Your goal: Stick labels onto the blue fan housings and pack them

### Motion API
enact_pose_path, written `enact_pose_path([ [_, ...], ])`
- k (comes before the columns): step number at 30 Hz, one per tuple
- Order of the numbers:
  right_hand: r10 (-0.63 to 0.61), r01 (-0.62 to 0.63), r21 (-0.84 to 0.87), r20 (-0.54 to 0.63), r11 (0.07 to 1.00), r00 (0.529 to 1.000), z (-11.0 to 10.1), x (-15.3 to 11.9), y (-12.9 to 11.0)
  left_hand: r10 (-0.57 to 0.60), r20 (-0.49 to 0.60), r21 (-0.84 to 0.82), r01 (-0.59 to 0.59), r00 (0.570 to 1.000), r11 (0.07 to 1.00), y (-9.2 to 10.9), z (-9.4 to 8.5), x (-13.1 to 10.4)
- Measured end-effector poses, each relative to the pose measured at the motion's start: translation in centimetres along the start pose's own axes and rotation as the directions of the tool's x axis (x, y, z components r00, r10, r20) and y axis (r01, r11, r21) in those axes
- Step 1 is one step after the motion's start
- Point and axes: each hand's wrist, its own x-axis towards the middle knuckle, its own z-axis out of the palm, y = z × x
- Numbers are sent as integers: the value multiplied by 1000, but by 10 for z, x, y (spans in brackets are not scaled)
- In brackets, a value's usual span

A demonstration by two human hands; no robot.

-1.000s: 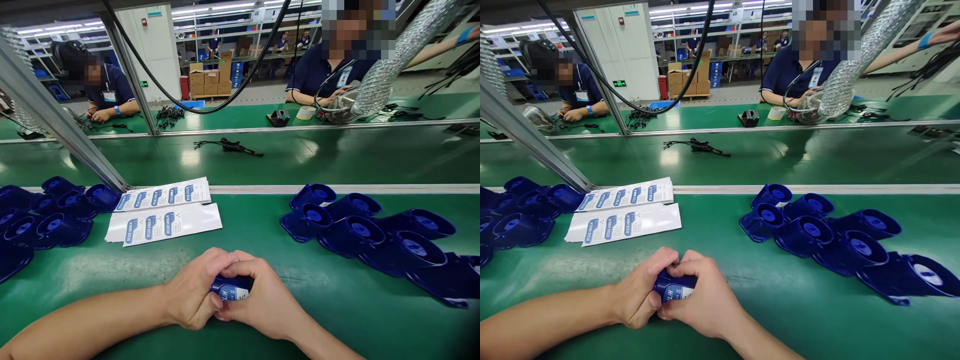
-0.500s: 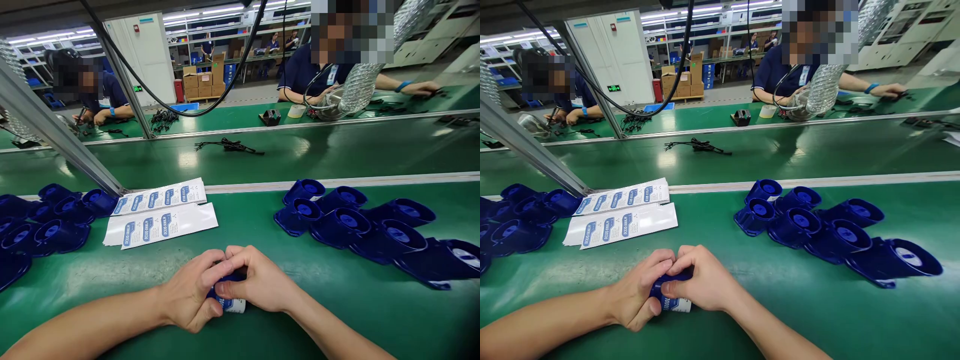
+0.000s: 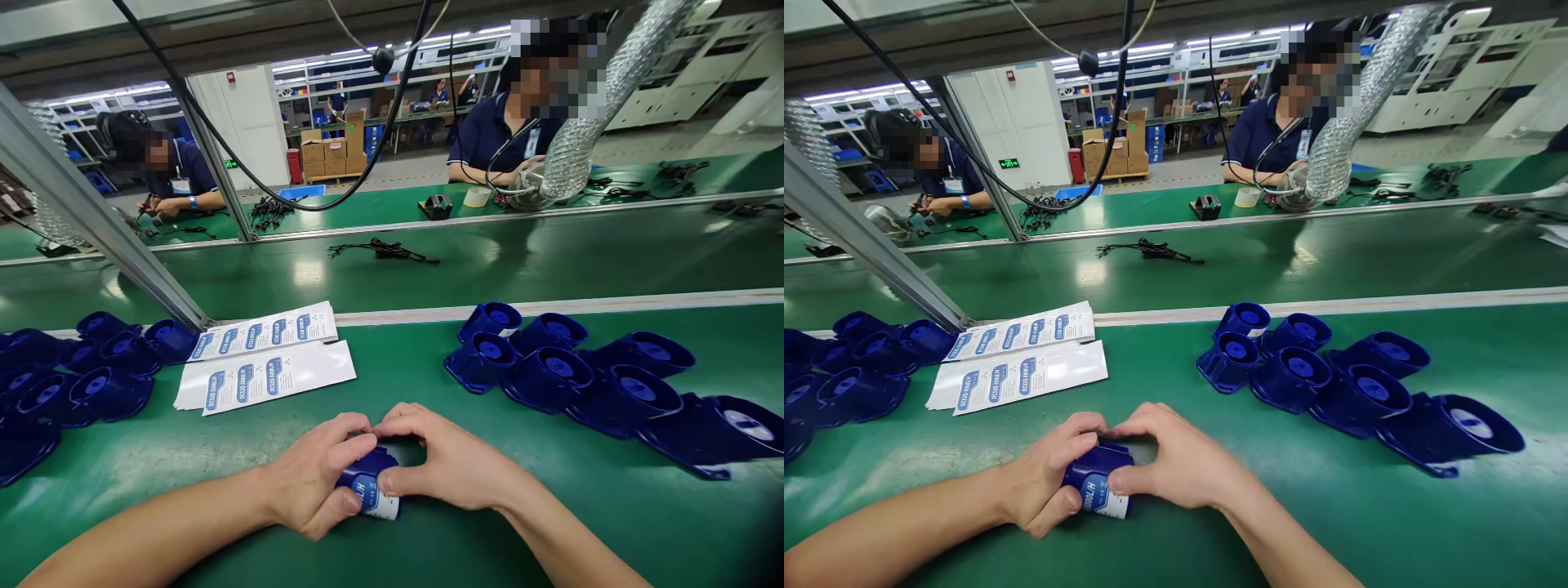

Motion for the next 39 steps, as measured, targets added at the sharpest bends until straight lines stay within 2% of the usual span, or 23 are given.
enact_pose_path([
  [2,44,-50,81,69,995,997,-13,1,9,24,-6,-44,-25,1000,999,-8,-3,0],
  [4,47,-87,277,146,957,988,-19,7,19,66,-34,-95,-69,997,993,-16,-6,1],
  [6,3,-105,504,198,857,980,-16,15,25,117,-72,-143,-127,990,982,-21,-7,2],
  [8,-55,-123,626,257,770,965,-4,22,28,144,-114,-196,-164,983,967,-23,-7,2],
  [10,-101,-159,661,338,733,936,10,27,29,99,-167,-238,-137,981,962,-22,-4,1],
  [12,-153,-167,713,362,681,920,20,29,29,-80,-261,-291,1,962,957,-21,-1,-1],
  [13,-187,-149,762,335,630,923,24,30,29,-217,-321,-346,99,922,933,-20,1,-2],
  [15,-243,-82,861,232,502,942,26,31,30,-495,-394,-529,249,774,811,-17,4,-4],
  [16,-259,-46,896,177,443,950,26,32,30,-596,-380,-631,272,708,726,-16,5,-4],
  [17,-269,-18,920,133,392,954,26,32,30,-653,-330,-721,265,682,640,-14,7,-5],
  [18,-272,5,935,97,354,957,26,33,31,-671,-258,-791,247,695,560,-13,8,-5],
  [21,-286,36,951,56,306,957,28,34,32,-612,-75,-896,216,787,387,-7,12,-4],
  [23,-321,42,953,59,299,945,32,35,32,-600,-40,-915,212,799,344,-5,12,-3],
  [29,-375,50,951,71,306,924,41,36,32,-592,-29,-885,255,805,389,-2,3,-1],
  [33,-356,69,935,64,349,932,43,37,33,-637,-37,-864,296,770,407,-1,2,0],
  [39,-281,127,901,-6,415,960,48,35,28,-692,-120,-823,318,711,470,-3,4,0],
])
